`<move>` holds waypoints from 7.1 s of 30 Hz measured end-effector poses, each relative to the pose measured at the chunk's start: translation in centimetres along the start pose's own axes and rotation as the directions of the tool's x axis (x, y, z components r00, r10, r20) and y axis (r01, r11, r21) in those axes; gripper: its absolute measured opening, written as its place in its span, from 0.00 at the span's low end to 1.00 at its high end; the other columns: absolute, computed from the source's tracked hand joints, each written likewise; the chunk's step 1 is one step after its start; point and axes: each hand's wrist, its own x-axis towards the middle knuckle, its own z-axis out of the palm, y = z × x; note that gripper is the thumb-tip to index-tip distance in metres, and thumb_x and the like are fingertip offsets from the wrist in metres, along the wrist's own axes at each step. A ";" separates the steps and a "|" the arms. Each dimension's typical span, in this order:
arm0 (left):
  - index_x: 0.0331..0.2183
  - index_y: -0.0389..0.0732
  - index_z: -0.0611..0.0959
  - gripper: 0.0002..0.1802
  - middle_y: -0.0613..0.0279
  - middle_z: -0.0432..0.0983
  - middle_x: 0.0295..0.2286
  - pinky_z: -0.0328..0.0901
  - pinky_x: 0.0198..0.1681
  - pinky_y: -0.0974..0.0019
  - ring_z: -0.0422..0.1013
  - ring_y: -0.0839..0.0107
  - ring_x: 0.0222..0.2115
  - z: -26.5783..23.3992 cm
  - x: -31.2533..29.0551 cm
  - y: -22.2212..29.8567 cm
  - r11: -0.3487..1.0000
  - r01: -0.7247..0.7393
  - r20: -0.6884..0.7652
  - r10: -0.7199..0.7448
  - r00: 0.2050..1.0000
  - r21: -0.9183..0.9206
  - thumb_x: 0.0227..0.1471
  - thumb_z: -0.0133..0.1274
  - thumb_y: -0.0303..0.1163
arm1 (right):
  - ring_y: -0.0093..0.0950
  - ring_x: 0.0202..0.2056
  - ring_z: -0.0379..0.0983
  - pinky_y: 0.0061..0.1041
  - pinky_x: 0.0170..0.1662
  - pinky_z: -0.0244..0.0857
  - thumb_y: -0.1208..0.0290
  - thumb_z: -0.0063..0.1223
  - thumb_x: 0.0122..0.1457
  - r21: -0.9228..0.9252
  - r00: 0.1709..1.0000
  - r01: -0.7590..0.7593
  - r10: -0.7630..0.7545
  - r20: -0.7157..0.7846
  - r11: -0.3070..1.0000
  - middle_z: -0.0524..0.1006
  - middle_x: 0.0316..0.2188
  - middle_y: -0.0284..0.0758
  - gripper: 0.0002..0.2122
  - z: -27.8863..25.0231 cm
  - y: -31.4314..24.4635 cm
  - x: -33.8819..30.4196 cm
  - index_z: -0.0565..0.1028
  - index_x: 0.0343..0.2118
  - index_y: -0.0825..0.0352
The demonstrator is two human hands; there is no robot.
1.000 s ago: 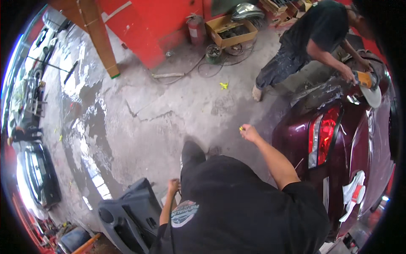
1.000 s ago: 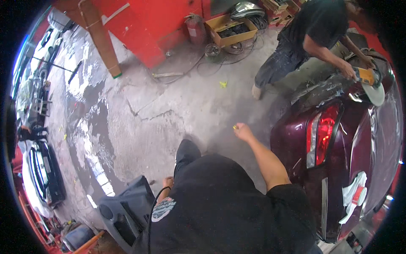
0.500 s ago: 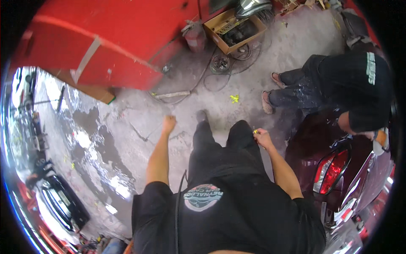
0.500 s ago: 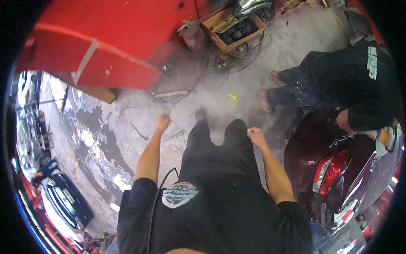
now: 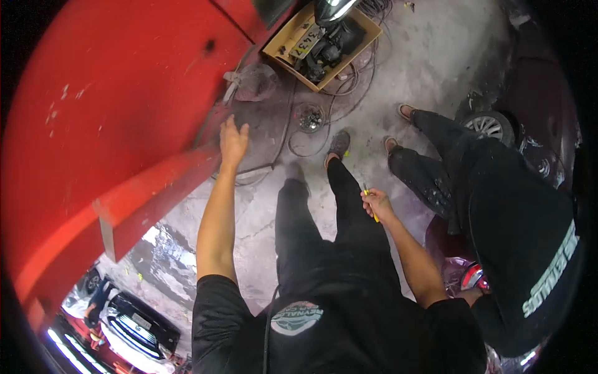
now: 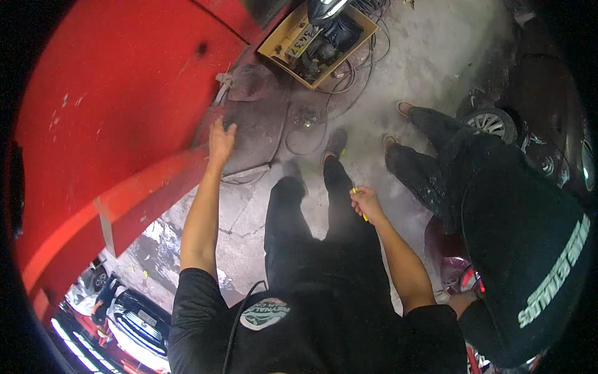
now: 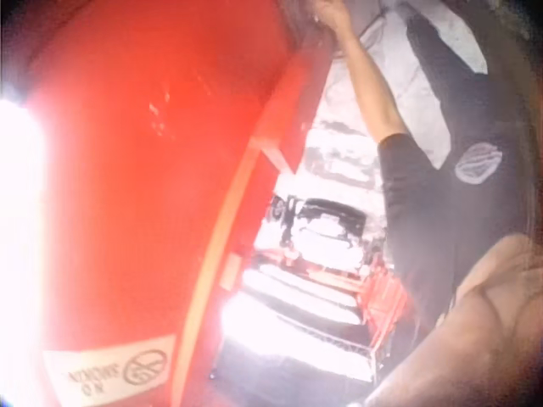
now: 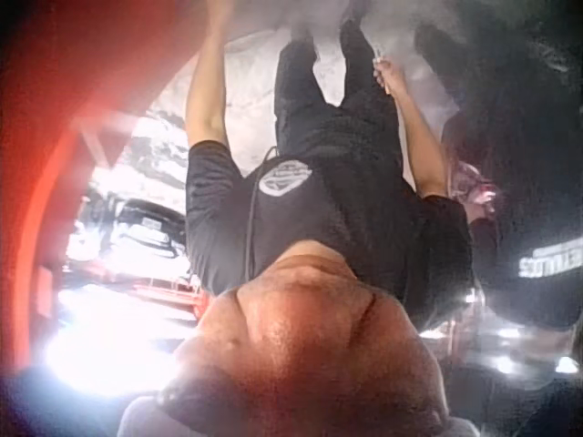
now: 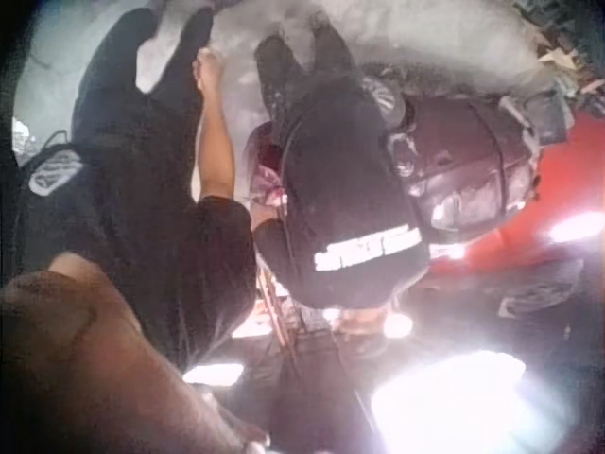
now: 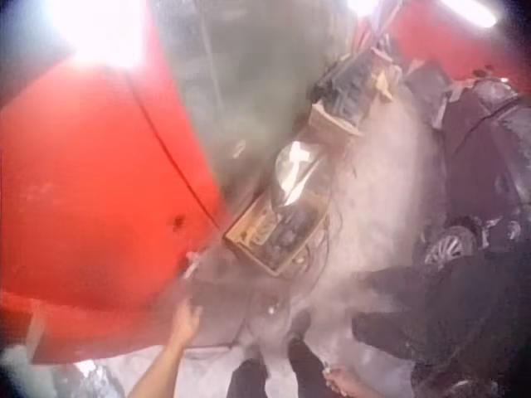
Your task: The person removes yellow tape from a maroon car trunk, retrieves a small black component from a box, and uses a screwdriver to install it into the trunk lid. The person then wipes the trunk area with a white cloth.
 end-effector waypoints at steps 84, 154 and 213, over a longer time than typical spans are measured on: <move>0.56 0.39 0.67 0.23 0.51 0.75 0.40 0.74 0.23 0.63 0.78 0.60 0.26 31.6 17.8 -19.2 0.587 0.681 0.467 -0.500 0.730 -0.437 0.59 0.48 0.27 | 0.56 0.34 0.75 0.50 0.38 0.68 0.74 0.45 0.59 -0.664 0.865 0.416 -0.495 0.078 0.622 0.77 0.30 0.58 0.23 24.0 -17.3 53.3 0.62 0.59 0.73; 0.45 0.40 0.79 0.18 0.51 0.74 0.48 0.62 0.54 0.45 0.69 0.52 0.50 46.9 40.1 8.4 0.262 -0.965 0.813 0.556 0.174 0.027 0.50 0.49 0.24 | 0.27 0.37 0.76 0.24 0.35 0.71 0.73 0.46 0.63 0.920 0.957 -0.023 -0.256 0.133 0.392 0.78 0.39 0.37 0.13 7.4 -20.8 43.4 0.74 0.47 0.71; 0.41 0.30 0.77 0.20 0.38 0.78 0.33 0.70 0.40 0.48 0.75 0.43 0.35 43.9 43.5 0.0 0.627 -0.638 0.686 0.218 0.694 0.446 0.53 0.52 0.38 | 0.34 0.42 0.77 0.33 0.46 0.74 0.77 0.42 0.62 0.908 0.964 -0.029 -0.230 0.137 0.417 0.76 0.44 0.45 0.16 6.9 -18.5 46.3 0.70 0.52 0.74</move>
